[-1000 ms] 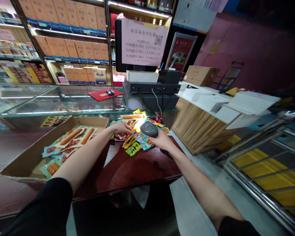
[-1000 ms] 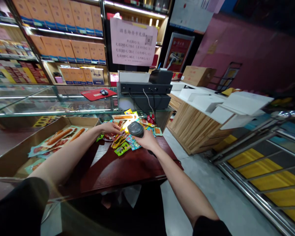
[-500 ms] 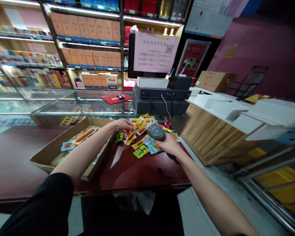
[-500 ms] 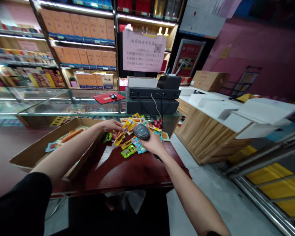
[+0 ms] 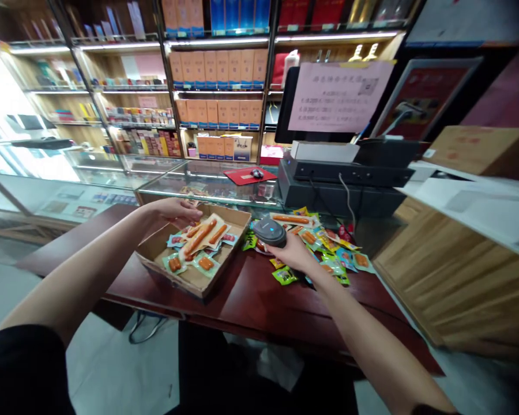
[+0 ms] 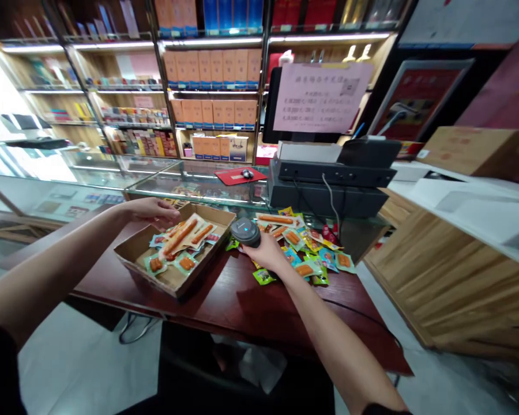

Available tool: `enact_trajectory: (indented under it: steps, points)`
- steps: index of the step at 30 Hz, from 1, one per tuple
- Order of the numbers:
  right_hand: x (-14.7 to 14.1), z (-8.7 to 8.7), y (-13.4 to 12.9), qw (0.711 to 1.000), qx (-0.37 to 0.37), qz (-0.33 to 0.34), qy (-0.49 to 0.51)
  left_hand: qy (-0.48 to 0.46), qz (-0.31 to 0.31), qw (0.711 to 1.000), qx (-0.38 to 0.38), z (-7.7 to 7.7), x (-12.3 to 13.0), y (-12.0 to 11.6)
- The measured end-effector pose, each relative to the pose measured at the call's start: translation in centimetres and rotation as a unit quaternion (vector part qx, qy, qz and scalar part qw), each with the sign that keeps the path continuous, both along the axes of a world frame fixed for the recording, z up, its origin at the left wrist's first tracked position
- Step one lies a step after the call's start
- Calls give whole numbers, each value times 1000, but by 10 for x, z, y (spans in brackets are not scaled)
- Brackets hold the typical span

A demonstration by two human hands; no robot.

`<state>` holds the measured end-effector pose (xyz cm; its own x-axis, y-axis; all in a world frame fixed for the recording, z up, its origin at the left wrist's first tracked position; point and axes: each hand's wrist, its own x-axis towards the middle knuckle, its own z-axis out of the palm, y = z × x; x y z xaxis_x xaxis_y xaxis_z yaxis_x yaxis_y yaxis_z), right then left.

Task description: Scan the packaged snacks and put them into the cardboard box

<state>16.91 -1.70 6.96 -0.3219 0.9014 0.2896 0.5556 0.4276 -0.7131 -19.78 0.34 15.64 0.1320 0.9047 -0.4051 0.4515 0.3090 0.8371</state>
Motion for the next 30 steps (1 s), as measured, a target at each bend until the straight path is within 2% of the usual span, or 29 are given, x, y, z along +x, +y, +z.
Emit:
enact_trajectory:
  steps: [4,8,12,18,21,24,27,30]
  points:
    - [-12,-3,1,1000,-3,21,9,-1,20,1000,-6,-3,-3,-7]
    - [7,1,-4,1000,-1,-8,-7,-8,-19,1000,-18,-13,23,9]
    - [44,3,-14,998,9,-56,-22,-13,-96,995,-17,-24,77,29]
    - [106,-1,-34,986,-11,-161,-37,-20,-230,973,-16,-41,185,48]
    - [131,-3,-46,983,-3,-180,-33,-5,-281,959,-29,-54,234,54]
    - [151,-6,-59,973,-21,-222,-52,5,-319,947,-37,-72,272,60]
    - [164,-10,-69,963,-43,-257,-67,34,-336,941,25,-96,298,67]
    - [171,-15,-74,962,-33,-267,-53,80,-322,926,179,-122,315,72]
